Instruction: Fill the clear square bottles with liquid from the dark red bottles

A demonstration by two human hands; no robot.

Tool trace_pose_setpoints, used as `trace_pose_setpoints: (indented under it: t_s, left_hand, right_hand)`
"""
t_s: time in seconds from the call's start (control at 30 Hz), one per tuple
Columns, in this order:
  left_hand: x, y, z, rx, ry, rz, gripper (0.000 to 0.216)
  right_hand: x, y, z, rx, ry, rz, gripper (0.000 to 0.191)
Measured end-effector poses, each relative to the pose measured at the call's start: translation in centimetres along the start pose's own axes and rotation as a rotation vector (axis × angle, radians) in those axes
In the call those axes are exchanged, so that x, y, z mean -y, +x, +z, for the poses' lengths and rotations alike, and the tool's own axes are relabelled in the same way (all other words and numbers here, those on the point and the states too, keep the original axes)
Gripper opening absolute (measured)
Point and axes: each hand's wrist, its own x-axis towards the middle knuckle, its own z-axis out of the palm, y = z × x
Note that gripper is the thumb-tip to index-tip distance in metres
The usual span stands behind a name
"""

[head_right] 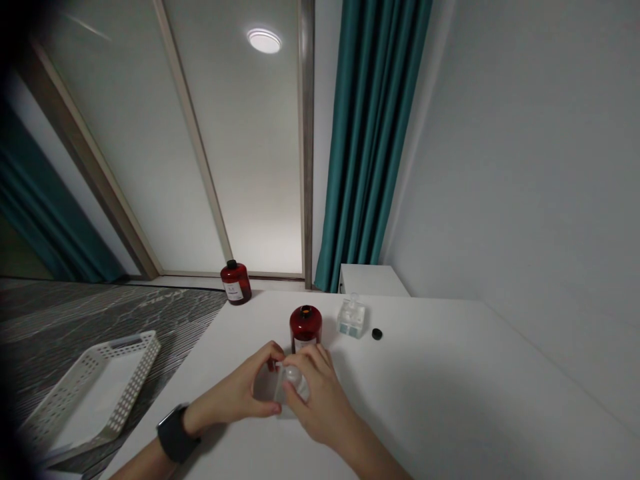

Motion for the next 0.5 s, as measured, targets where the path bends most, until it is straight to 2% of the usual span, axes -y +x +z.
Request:
trace_pose_setpoints:
  t_s: [0.13, 0.37, 0.5]
  left_hand:
    - [-0.06, -0.05, 0.03, -0.001, 0.018, -0.007, 0.049]
    - [0.33, -0.09, 0.18, -0.005, 0.021, 0.014, 0.051]
    - [0.39, -0.12, 0.16, -0.004, 0.012, 0.008, 0.051]
  right_hand:
    - [-0.39, -0.02, 0.06, -0.028, 0.023, -0.007, 0.024]
    - [-0.11, 0.31, -0.48, -0.085, 0.08, 0.002, 0.032]
    - [-0.02, 0.55, -0.75, -0.168, 0.115, 0.009, 0.033]
